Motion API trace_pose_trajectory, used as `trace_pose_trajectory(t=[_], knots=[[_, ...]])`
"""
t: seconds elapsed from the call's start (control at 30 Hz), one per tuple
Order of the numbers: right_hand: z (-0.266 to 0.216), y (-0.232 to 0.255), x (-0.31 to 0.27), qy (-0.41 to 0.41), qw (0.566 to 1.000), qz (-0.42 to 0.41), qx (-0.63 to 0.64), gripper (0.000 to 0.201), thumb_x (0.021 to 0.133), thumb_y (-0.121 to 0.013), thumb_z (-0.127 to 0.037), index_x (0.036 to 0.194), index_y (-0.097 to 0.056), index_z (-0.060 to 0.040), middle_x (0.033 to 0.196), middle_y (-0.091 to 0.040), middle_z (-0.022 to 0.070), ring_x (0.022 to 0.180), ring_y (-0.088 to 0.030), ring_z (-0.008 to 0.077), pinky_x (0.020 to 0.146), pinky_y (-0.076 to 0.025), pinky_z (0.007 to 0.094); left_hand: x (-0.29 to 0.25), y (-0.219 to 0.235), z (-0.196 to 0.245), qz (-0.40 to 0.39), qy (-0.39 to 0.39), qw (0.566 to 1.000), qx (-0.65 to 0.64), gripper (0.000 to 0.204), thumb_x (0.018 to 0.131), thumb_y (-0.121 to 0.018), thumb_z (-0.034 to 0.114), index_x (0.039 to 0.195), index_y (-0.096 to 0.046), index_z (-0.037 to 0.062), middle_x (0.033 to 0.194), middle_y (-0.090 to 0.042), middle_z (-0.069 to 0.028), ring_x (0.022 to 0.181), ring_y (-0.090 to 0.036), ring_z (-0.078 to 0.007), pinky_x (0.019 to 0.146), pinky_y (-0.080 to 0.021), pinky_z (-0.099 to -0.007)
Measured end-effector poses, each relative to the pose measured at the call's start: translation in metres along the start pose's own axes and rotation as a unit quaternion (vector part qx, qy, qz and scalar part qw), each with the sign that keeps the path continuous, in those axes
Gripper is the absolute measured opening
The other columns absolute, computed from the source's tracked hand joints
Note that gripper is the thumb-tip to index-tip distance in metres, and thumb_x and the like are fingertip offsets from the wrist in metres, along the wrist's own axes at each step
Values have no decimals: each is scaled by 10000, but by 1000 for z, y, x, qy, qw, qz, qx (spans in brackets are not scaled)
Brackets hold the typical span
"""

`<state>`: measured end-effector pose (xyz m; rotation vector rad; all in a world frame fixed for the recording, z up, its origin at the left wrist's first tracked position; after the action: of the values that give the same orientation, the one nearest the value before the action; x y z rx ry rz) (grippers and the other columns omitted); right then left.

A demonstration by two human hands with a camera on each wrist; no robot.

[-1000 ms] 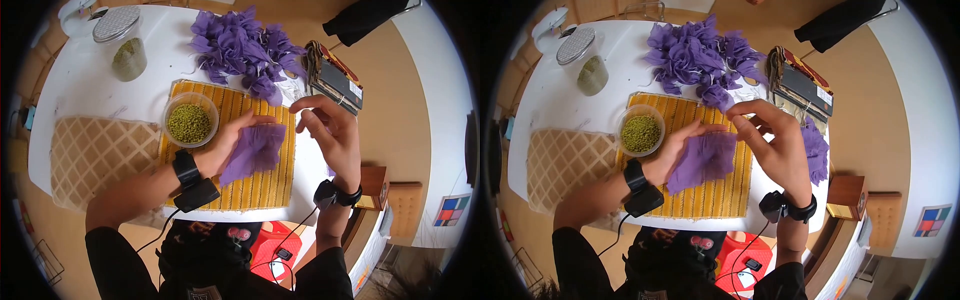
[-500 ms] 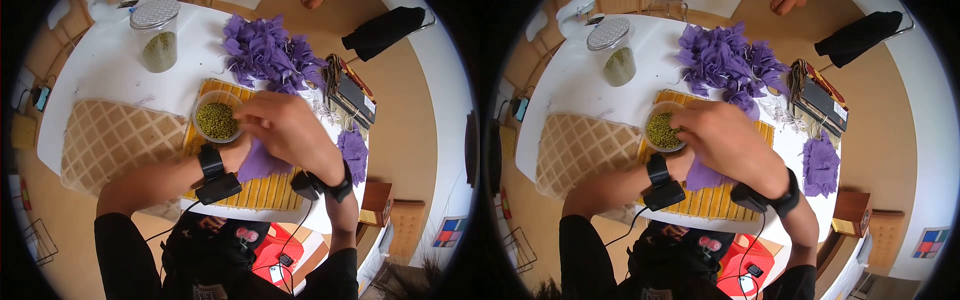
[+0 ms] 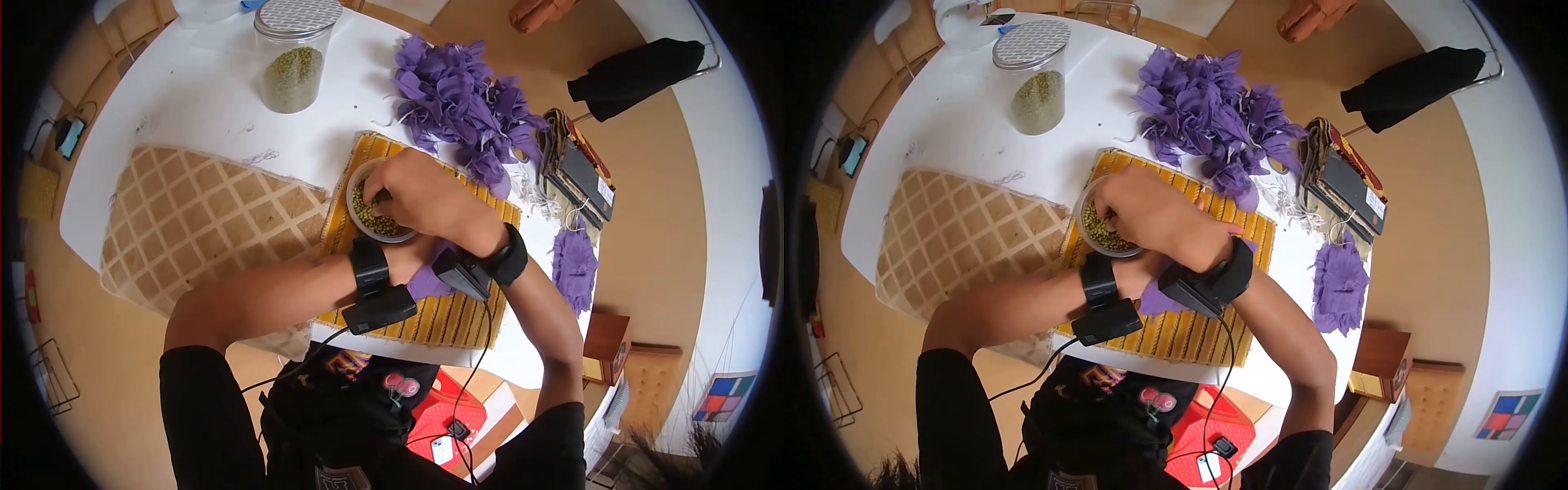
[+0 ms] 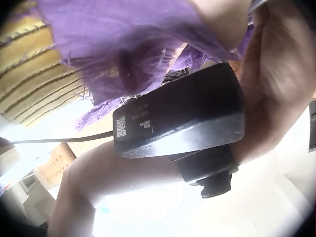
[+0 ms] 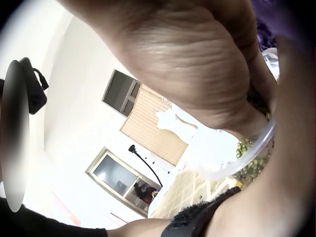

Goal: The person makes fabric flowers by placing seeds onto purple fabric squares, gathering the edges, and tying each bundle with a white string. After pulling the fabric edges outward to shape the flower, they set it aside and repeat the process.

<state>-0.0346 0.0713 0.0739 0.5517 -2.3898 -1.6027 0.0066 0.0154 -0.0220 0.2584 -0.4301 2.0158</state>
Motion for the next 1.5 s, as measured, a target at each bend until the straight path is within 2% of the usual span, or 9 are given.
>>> trace_pose_trajectory(t=[0.1,0.2,0.27,0.3,0.47,0.53,0.8,1.13,1.5], knots=[[2,12,0,-26,998,-30,38,194,686,-742,-52,875,-728,-8,785,-686,160,700,-662,290,681,-524,344,1,-1,-12,-12,-48,994,92,565,982,-349,531,1289,-391,58,1258,-492,-98,1153,-500,-192,963,-441,-359],[4,35,-4,-120,976,-52,173,182,723,-746,-40,888,-718,31,750,-692,143,616,-657,189,603,-517,285,14,1,-20,-42,135,989,-46,386,804,-671,118,1157,-531,50,1121,-577,-95,1069,-527,-168,954,-405,-324],[10,47,-19,-142,958,-41,245,175,733,-748,-65,868,-716,42,684,-678,142,576,-652,161,566,-501,264,24,-10,13,-88,99,951,-279,374,849,-641,210,1156,-536,24,1069,-605,-101,1022,-567,-188,922,-438,-322],[10,57,-28,-178,947,-37,266,161,750,-744,-66,863,-715,44,681,-680,120,578,-646,139,559,-500,248,26,-14,13,-9,242,812,-532,410,871,-602,356,1095,-546,17,1010,-619,-89,960,-606,-199,875,-476,-324],[15,80,-81,-226,917,-14,329,105,786,-723,-17,875,-720,40,734,-693,75,609,-628,97,578,-509,218,32,-18,5,33,256,794,-550,529,892,-533,533,1047,-573,29,927,-593,-76,878,-618,-209,822,-513,-349],[17,73,-98,-282,912,-30,295,120,779,-721,-5,893,-717,34,770,-699,88,625,-632,108,580,-511,253,27,-19,4,-66,303,704,-639,541,915,-478,588,986,-537,55,967,-612,-102,893,-633,-269,858,-526,-420],[15,29,-118,-171,983,10,58,129,701,-680,5,826,-688,-24,926,-691,116,773,-656,309,719,-521,353,23,-10,1,-6,365,752,-548,634,938,-396,609,1153,-558,36,1050,-605,-136,989,-600,-281,917,-485,-456],[3,28,-124,-100,993,38,52,128,691,-611,29,805,-669,25,1106,-637,140,914,-634,335,761,-525,377,18,-6,-12,36,379,760,-526,637,963,-373,573,1295,-521,50,1276,-564,-115,1181,-531,-246,1014,-405,-411],[0,37,-130,-86,995,22,41,263,656,-601,69,896,-655,-24,922,-644,103,870,-640,313,744,-523,386,25,-11,17,24,372,758,-535,674,957,-356,599,1331,-488,54,1352,-511,-89,1248,-485,-218,1015,-406,-436]])
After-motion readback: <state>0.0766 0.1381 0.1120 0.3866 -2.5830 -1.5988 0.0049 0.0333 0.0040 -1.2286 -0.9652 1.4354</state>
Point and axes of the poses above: each hand's wrist, its own x-axis towards the middle knuckle, its own y-axis out of the back of the hand, z = x × y, the point moved 2 cm from there along x, towards the middle knuckle
